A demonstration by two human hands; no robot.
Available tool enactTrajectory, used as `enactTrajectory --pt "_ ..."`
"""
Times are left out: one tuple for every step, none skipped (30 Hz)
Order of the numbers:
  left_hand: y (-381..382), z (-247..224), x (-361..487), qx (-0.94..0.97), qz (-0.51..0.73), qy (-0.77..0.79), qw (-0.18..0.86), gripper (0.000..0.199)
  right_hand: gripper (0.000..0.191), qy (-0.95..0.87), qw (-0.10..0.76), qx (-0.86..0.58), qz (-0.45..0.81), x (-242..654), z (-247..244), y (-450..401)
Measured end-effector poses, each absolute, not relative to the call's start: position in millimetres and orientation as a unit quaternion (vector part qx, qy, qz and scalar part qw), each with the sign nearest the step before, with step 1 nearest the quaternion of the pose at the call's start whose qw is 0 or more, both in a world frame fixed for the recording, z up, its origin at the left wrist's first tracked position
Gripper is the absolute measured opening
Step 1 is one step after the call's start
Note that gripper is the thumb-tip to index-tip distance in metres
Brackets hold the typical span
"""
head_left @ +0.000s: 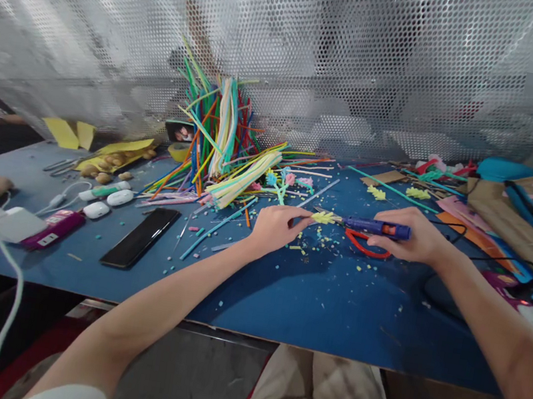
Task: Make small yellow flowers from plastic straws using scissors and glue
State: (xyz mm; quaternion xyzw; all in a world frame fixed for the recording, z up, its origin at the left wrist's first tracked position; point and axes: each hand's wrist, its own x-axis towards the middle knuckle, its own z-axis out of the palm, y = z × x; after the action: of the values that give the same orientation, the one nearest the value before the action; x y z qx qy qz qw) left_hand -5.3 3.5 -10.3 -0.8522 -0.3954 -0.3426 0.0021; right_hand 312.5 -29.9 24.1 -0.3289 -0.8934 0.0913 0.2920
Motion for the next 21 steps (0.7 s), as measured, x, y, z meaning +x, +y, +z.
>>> enactTrajectory --pt "3.6 -10.4 -5.3 -0.853 -0.342 -0.394 0.002 0.026 0.043 -0.894 0.288 -0.33 0.091 312.7 24.0 -29.7" --pt "3.6 -10.5 -5.1 -0.854 -0.342 -0.392 0.002 0.026 0.044 -0.895 0.285 -0.332 0.091 313.0 23.8 -29.4" --pt "3.7 -10.7 -5.0 -0.856 -0.342 -0.388 0.002 0.027 0.045 -0.895 0.284 -0.333 0.09 313.5 23.5 -29.0" --pt "3.7 -10.8 -4.8 -0.858 -0.343 -0.384 0.003 0.027 0.045 -0.895 0.284 -0.333 0.09 314.0 23.2 -28.7" --pt "3.7 -10.9 -4.6 -0.859 -0.344 -0.38 0.004 0.027 0.045 -0.894 0.284 -0.334 0.09 314.3 22.9 -28.5" --pt "3.7 -11.0 -4.4 -0.859 -0.345 -0.377 0.005 0.027 0.044 -0.895 0.284 -0.334 0.09 314.4 22.8 -28.4" --pt "3.6 -11.0 -4.3 -0.859 -0.347 -0.375 0.006 0.027 0.044 -0.894 0.284 -0.334 0.09 314.4 22.9 -28.5" --pt "3.5 -10.9 -4.1 -0.86 -0.348 -0.374 0.007 0.027 0.045 -0.894 0.284 -0.334 0.09 314.1 23.0 -28.8" --pt "3.3 -10.7 -4.0 -0.86 -0.347 -0.373 0.007 0.027 0.045 -0.894 0.284 -0.334 0.091 313.6 23.3 -29.1" --pt "3.0 -10.4 -3.8 -0.861 -0.347 -0.372 0.007 0.026 0.046 -0.894 0.284 -0.334 0.091 313.0 23.7 -29.5" --pt "2.7 -10.0 -3.7 -0.862 -0.346 -0.371 0.007 0.026 0.046 -0.894 0.284 -0.334 0.091 312.4 24.0 -29.9" --pt "2.3 -9.5 -3.6 -0.862 -0.346 -0.37 0.007 0.026 0.045 -0.894 0.285 -0.334 0.09 311.9 24.2 -30.3" --pt "1.8 -9.0 -3.5 -0.863 -0.346 -0.369 0.007 0.025 0.045 -0.894 0.284 -0.335 0.089 311.5 24.4 -30.5" --pt "1.3 -8.5 -3.4 -0.863 -0.346 -0.369 0.007 0.025 0.044 -0.894 0.282 -0.337 0.088 311.2 24.4 -30.6" --pt "0.9 -8.0 -3.3 -0.862 -0.347 -0.369 0.008 0.025 0.043 -0.894 0.28 -0.338 0.089 311.0 24.3 -30.7" --pt "0.5 -7.6 -3.3 -0.862 -0.347 -0.37 0.009 0.024 0.042 -0.894 0.278 -0.339 0.09 311.0 24.1 -30.6" --pt "0.2 -7.3 -3.2 -0.861 -0.348 -0.371 0.009 0.024 0.041 -0.895 0.276 -0.339 0.092 311.1 23.9 -30.5" --pt "0.0 -7.1 -3.2 -0.861 -0.348 -0.371 0.01 0.024 0.04 -0.896 0.275 -0.337 0.093 311.3 23.7 -30.4" --pt "-0.1 -6.9 -3.2 -0.86 -0.349 -0.372 0.01 0.024 0.04 -0.897 0.276 -0.334 0.092 311.5 23.5 -30.3" --pt "0.0 -6.8 -3.2 -0.86 -0.349 -0.372 0.009 0.023 0.039 -0.898 0.277 -0.331 0.09 311.9 23.4 -30.2" --pt "0.1 -6.7 -3.3 -0.86 -0.349 -0.373 0.009 0.023 0.039 -0.899 0.278 -0.327 0.087 312.3 23.3 -30.1"
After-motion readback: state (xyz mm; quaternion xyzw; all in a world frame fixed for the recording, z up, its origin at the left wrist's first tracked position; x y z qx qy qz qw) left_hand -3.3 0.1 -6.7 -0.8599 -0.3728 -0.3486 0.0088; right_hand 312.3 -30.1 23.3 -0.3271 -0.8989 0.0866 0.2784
